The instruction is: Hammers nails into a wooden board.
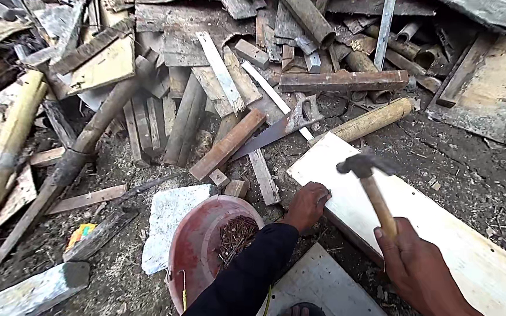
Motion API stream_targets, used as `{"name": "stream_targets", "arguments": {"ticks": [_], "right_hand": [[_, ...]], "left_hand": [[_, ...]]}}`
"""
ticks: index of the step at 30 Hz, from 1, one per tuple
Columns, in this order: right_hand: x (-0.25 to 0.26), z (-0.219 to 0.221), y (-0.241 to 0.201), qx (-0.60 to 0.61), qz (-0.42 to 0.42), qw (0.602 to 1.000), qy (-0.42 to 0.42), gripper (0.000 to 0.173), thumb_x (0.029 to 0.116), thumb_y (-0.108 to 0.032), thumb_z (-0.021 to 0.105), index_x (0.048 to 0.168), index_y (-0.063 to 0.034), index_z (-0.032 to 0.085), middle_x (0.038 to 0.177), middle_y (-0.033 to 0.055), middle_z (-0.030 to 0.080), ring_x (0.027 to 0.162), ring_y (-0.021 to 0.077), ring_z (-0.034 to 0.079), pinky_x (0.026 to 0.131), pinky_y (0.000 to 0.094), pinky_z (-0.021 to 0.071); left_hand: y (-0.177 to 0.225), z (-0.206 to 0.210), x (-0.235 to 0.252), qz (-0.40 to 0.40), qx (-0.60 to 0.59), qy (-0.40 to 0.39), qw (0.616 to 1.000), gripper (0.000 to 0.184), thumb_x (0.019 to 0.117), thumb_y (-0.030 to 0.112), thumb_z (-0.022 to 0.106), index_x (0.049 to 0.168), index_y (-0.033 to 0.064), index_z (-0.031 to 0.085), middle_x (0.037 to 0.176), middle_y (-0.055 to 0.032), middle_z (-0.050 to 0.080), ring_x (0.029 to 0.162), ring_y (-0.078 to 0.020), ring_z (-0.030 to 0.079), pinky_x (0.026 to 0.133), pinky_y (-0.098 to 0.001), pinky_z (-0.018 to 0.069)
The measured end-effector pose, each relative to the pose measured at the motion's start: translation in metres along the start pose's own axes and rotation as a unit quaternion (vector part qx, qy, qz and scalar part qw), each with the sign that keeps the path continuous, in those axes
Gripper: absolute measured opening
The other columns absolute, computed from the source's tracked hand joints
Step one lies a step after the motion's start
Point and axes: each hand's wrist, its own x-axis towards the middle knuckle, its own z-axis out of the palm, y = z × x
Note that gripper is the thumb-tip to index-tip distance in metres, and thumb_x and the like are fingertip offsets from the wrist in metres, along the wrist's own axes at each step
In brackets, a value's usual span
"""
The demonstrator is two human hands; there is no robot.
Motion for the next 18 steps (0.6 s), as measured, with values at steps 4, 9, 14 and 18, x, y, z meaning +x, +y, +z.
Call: {"name": "stream_targets", "arguments": {"ticks": [4,9,14,18], "right_hand": [[0.0,-0.001,0.003,-0.019,0.065,0.988,-0.14,0.035,0.1047,-0.038,0.044,0.112,-0.0067,0.057,0.065,0.0028,0.056,0.059,0.022,0.062,0.055,0.0426,0.053],[-0.003,0.025,0.042,0.105,0.094,0.989,-0.037,0.039,0.1035,-0.044,0.043,0.108,-0.0078,0.057,0.058,-0.0053,0.047,0.047,0.0093,0.05,0.045,0.0309,0.0453],[0.01,0.048,0.067,0.182,0.178,0.964,-0.075,0.035,0.1067,-0.04,0.044,0.114,-0.0079,0.055,0.062,0.0025,0.056,0.046,0.0179,0.058,0.046,0.0398,0.0548],[0.012,0.048,0.062,0.107,0.14,0.982,-0.072,0.038,0.1051,-0.044,0.043,0.111,-0.0093,0.056,0.061,-0.0003,0.053,0.049,0.0158,0.057,0.049,0.039,0.0518]], "left_hand": [[0.006,-0.005,-0.001,0.0,0.003,-0.013,1.0,0.018,0.1011,0.012,0.062,0.096,0.0013,0.076,0.109,-0.0112,0.073,0.106,-0.0247,0.068,0.095,-0.043,0.055],[0.006,-0.006,-0.002,-0.005,0.005,-0.016,1.0,0.019,0.1015,0.012,0.061,0.098,0.0013,0.076,0.11,-0.0115,0.073,0.108,-0.0245,0.068,0.097,-0.0424,0.0543],[0.016,-0.035,0.019,-0.113,-0.019,-0.137,0.984,0.029,0.0969,0.003,0.052,0.116,0.0031,0.074,0.116,-0.0122,0.073,0.108,-0.026,0.069,0.097,-0.0499,0.0543],[0.011,-0.053,0.079,-0.22,0.126,-0.073,0.965,0.039,0.1017,0.021,0.054,0.137,0.008,0.064,0.126,-0.0191,0.067,0.12,-0.038,0.063,0.097,-0.0624,0.0503]]}}
